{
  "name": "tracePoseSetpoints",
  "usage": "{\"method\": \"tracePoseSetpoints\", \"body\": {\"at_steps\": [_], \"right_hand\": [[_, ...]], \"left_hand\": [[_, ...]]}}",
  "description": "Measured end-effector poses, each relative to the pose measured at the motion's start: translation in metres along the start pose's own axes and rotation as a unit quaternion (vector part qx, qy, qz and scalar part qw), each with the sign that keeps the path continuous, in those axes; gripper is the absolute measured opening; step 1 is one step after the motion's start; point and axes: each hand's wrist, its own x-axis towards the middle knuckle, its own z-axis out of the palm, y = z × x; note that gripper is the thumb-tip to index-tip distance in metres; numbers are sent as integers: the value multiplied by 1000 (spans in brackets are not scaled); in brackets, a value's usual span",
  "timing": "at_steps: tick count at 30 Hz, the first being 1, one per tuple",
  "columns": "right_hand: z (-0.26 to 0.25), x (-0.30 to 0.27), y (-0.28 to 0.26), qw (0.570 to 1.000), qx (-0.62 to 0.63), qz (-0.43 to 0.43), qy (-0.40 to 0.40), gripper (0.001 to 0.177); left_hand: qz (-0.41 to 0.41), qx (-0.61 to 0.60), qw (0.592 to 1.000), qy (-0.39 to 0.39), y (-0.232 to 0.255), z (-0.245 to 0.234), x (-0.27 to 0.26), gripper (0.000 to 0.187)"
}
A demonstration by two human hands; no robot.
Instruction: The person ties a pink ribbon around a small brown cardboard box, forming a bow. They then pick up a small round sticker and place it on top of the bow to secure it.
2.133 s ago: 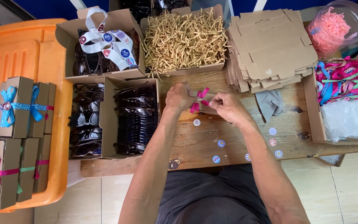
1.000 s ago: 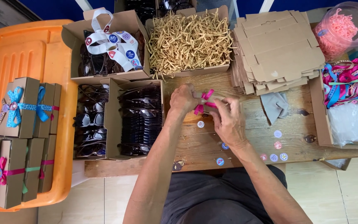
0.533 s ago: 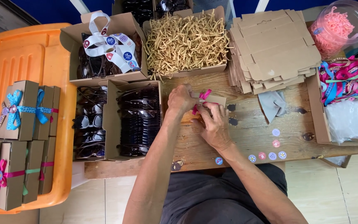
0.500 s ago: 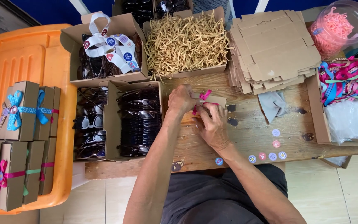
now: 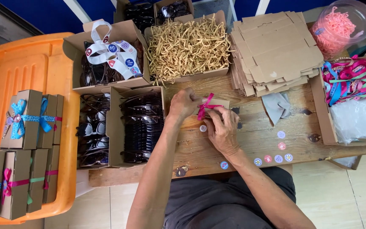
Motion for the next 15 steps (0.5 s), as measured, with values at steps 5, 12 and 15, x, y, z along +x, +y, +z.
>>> {"method": "tracePoseSetpoints", "body": {"at_steps": [5,12,15], "right_hand": [[-4,-2,9,1000,-16,-21,-8,26],[6,-7,15,998,-48,-34,-13,32],[1,1,7,993,-73,-78,-49,36]], "left_hand": [[13,-30,999,-16,-26,4,18,24],[116,19,987,-110,10,-34,-16,35],[99,-9,985,-140,37,-49,-48,32]]}}
